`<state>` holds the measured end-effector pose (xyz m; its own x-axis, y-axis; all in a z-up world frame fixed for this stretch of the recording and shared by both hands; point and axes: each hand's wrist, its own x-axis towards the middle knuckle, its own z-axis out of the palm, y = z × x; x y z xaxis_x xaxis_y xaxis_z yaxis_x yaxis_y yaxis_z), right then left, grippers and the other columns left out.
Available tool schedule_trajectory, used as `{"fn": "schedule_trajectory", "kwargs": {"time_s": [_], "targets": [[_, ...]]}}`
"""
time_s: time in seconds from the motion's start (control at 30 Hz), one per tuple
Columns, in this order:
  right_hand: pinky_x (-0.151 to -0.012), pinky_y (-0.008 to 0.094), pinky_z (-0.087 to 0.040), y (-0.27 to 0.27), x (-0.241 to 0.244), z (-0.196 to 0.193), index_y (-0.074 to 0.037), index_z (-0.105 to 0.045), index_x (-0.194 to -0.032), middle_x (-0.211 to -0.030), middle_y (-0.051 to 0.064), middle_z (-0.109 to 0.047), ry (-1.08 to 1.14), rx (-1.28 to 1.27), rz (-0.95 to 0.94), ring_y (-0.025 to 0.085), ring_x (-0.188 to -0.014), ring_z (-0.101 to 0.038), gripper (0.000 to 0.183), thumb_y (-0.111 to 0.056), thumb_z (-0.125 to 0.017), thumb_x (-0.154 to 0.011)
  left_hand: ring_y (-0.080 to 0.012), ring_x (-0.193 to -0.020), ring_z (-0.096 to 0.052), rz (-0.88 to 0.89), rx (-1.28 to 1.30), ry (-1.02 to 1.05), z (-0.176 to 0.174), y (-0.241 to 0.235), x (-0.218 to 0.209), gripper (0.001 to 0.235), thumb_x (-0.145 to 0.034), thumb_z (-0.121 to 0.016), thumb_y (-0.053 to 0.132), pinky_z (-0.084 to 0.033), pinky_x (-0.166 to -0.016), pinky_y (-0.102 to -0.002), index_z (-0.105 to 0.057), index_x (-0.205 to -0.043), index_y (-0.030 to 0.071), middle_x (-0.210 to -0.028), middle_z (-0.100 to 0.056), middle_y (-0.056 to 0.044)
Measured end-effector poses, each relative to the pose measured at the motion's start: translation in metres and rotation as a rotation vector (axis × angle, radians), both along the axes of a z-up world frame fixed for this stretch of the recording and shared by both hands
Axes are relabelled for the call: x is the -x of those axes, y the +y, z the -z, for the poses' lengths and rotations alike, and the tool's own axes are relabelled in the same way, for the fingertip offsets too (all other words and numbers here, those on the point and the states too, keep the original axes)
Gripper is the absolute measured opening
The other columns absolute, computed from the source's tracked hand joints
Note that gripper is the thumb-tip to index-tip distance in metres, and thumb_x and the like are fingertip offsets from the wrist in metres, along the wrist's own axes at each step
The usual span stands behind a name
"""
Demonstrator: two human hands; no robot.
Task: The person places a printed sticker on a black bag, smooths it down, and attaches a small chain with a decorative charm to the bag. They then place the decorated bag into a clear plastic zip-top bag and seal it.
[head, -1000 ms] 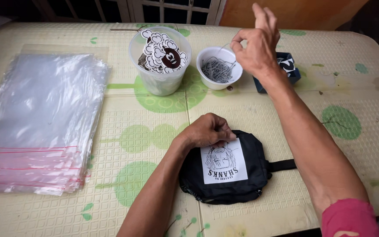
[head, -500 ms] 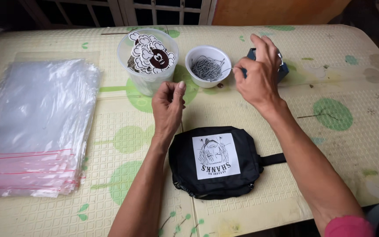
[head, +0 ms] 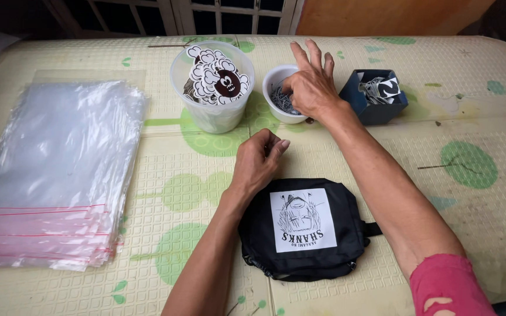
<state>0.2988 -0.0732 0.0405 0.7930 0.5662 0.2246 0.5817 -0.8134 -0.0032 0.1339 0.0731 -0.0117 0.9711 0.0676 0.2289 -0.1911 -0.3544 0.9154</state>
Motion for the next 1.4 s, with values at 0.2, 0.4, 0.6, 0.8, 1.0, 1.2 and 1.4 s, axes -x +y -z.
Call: {"fn": "schedule_trajectory", "kwargs": {"time_s": [0.2,0.4,0.6,0.8,1.0,1.2,1.4], "targets": [[-0.115,0.067,-0.020,-0.003,0.000,-0.004,-0.010,-0.079,-0.070,-0.162,0.022,-0.038,-0.077,-0.122,0.065,0.044,-0.147,-0.026,0.010,-0.006,-0.081,-0.078,-0.0157,-0.061,-0.047,-0.013,0.020,0.004,0.000,0.001,-0.001,0.024,-0.092,-0.070,0.030,-0.041,-0.062,-0.033,-0.059,-0.078,0.013,-0.067,-0.056,0.002],[-0.103,0.057,-0.041,-0.034,-0.009,-0.035,-0.013,-0.082,-0.087,-0.139,0.022,-0.061,-0.112,-0.580,0.129,0.038,-0.126,-0.052,0.011,-0.015,-0.091,-0.081,-0.0140,-0.063,-0.047,-0.054,0.059,-0.035,-0.004,0.004,0.000,0.026,-0.093,-0.068,0.033,-0.040,-0.063,-0.033,-0.059,-0.078,0.013,-0.066,-0.054,0.003],[-0.095,0.049,-0.048,-0.051,0.005,-0.058,-0.011,-0.081,-0.085,-0.121,0.019,-0.067,-0.066,-0.404,0.023,0.033,-0.112,-0.061,0.011,-0.013,-0.091,-0.081,-0.0100,-0.061,-0.047,-0.131,0.122,-0.136,-0.002,0.007,-0.002,0.027,-0.095,-0.069,0.033,-0.042,-0.061,-0.030,-0.060,-0.078,0.014,-0.066,-0.055,0.005],[-0.100,0.055,-0.045,-0.050,0.038,-0.062,-0.011,-0.078,-0.084,-0.120,0.017,-0.070,-0.120,-0.501,0.011,0.031,-0.110,-0.064,0.008,-0.013,-0.086,-0.082,-0.0122,-0.077,-0.057,-0.188,0.200,-0.360,-0.016,0.007,0.001,0.015,-0.098,-0.067,0.024,-0.048,-0.065,-0.027,-0.064,-0.090,0.011,-0.088,-0.062,-0.001],[-0.077,0.036,-0.060,-0.035,0.123,-0.053,-0.002,-0.078,-0.089,-0.096,0.021,-0.074,0.226,-0.782,-0.072,0.029,-0.096,-0.072,0.005,0.000,-0.075,-0.088,-0.0087,-0.084,-0.066,-0.048,0.424,-0.331,-0.027,0.005,0.005,0.022,-0.085,-0.086,0.022,-0.054,-0.068,-0.021,-0.069,-0.094,0.011,-0.104,-0.075,-0.003],[-0.070,0.025,-0.062,-0.022,0.143,-0.021,0.002,-0.076,-0.092,-0.092,0.017,-0.076,0.510,-1.064,0.011,0.010,-0.076,-0.068,0.007,0.002,-0.074,-0.085,-0.0064,-0.065,-0.067,0.185,0.607,-0.087,-0.005,0.008,-0.005,0.029,-0.080,-0.086,0.006,-0.055,-0.058,-0.016,-0.062,-0.095,0.005,-0.081,-0.076,-0.010],[-0.077,0.030,-0.066,-0.026,0.146,0.003,0.009,-0.073,-0.096,-0.096,0.020,-0.075,0.809,-1.197,0.041,0.015,-0.082,-0.073,0.013,0.001,-0.075,-0.086,-0.0153,-0.062,-0.073,0.056,0.854,0.150,-0.027,0.015,0.004,0.043,-0.079,-0.086,0.007,-0.065,-0.059,-0.025,-0.052,-0.103,-0.001,-0.081,-0.076,-0.018]]}}
